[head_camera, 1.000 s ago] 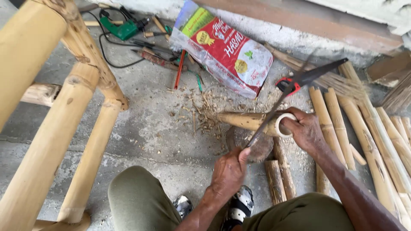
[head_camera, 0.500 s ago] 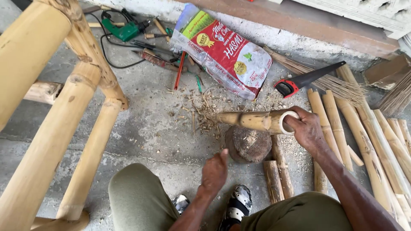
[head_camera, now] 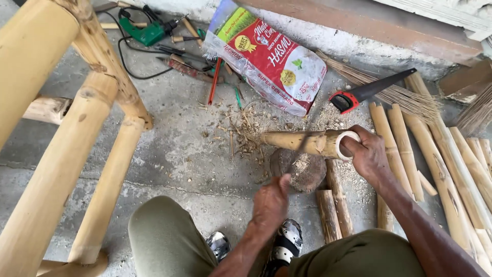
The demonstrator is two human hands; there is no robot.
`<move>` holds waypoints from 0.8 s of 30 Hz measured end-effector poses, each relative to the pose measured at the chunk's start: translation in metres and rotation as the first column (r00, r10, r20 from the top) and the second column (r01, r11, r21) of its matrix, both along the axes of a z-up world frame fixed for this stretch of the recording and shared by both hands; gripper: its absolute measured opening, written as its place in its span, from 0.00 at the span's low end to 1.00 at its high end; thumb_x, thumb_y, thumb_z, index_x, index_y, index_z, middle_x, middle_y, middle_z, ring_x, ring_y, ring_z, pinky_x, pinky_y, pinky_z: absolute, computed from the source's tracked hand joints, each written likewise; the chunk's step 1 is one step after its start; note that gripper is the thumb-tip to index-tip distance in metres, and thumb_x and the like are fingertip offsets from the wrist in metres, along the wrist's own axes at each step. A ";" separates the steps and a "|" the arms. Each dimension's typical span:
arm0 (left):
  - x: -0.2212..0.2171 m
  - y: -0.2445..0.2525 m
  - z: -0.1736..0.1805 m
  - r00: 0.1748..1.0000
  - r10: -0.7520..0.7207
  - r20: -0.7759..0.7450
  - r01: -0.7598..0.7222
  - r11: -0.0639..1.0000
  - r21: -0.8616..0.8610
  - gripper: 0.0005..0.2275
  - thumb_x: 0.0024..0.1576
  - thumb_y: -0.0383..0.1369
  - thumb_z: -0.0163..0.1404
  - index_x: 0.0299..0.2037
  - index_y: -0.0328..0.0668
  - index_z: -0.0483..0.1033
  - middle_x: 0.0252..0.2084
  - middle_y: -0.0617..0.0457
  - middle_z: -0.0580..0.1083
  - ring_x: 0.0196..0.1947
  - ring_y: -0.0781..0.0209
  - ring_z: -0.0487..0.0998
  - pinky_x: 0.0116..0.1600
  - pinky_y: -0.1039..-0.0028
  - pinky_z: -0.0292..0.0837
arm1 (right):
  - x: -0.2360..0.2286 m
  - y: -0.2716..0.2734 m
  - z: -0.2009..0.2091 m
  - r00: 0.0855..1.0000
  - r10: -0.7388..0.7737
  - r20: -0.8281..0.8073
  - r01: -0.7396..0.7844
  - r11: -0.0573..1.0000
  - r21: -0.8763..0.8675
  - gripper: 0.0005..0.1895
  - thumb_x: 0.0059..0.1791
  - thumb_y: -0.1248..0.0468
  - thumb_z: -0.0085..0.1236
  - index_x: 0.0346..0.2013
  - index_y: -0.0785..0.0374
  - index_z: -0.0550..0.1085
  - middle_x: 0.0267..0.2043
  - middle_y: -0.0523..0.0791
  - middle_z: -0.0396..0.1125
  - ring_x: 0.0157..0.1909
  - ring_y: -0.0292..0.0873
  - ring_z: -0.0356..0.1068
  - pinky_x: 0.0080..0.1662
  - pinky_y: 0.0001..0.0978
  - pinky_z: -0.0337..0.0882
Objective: The person uses a knife to carve the end of a bamboo pole and then uses the blade to shave the surface of several bamboo poles.
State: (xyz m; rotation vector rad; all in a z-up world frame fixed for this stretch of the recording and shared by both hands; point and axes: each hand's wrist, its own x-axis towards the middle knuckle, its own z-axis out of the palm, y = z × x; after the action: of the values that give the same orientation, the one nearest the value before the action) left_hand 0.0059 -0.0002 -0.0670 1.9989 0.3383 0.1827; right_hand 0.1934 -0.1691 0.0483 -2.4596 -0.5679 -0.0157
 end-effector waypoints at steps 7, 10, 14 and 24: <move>-0.047 -0.003 -0.004 0.926 0.159 0.343 -0.211 0.970 0.120 0.26 0.78 0.48 0.31 0.38 0.39 0.75 0.18 0.51 0.66 0.14 0.62 0.66 0.20 0.66 0.61 | -0.004 -0.031 -0.019 0.946 0.032 -0.324 0.039 0.976 0.212 0.18 0.51 0.55 0.53 0.50 0.63 0.74 0.45 0.57 0.74 0.41 0.54 0.76 0.42 0.45 0.74; -0.026 0.026 0.010 0.875 0.136 0.464 -0.149 0.989 -0.008 0.27 0.78 0.49 0.30 0.36 0.34 0.72 0.22 0.50 0.65 0.19 0.56 0.64 0.23 0.62 0.62 | 0.015 -0.017 0.007 0.788 0.255 -0.561 0.112 0.836 0.538 0.30 0.52 0.47 0.55 0.62 0.61 0.67 0.56 0.59 0.70 0.44 0.65 0.73 0.38 0.48 0.75; -0.049 0.033 -0.064 0.973 0.187 -0.133 -0.204 0.971 -0.127 0.25 0.65 0.51 0.27 0.40 0.40 0.74 0.13 0.52 0.64 0.10 0.60 0.64 0.14 0.60 0.60 | 0.006 -0.012 -0.025 0.237 0.685 -0.689 0.452 0.549 0.702 0.45 0.46 0.36 0.54 0.65 0.66 0.60 0.59 0.59 0.69 0.56 0.69 0.69 0.49 0.57 0.79; -0.081 0.045 -0.098 0.828 0.304 -0.471 -0.523 0.719 -0.457 0.29 0.65 0.54 0.31 0.24 0.37 0.70 0.13 0.56 0.62 0.09 0.65 0.59 0.14 0.66 0.56 | -0.037 0.047 -0.078 0.353 0.593 -0.724 0.121 0.738 0.664 0.39 0.49 0.53 0.62 0.67 0.69 0.58 0.55 0.60 0.65 0.47 0.54 0.76 0.41 0.46 0.83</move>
State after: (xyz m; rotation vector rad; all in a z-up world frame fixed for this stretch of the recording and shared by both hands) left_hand -0.0747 0.0452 -0.1652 1.3118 0.9829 -0.0162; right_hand 0.1563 -0.1225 -0.0294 -1.2985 -0.3156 1.0918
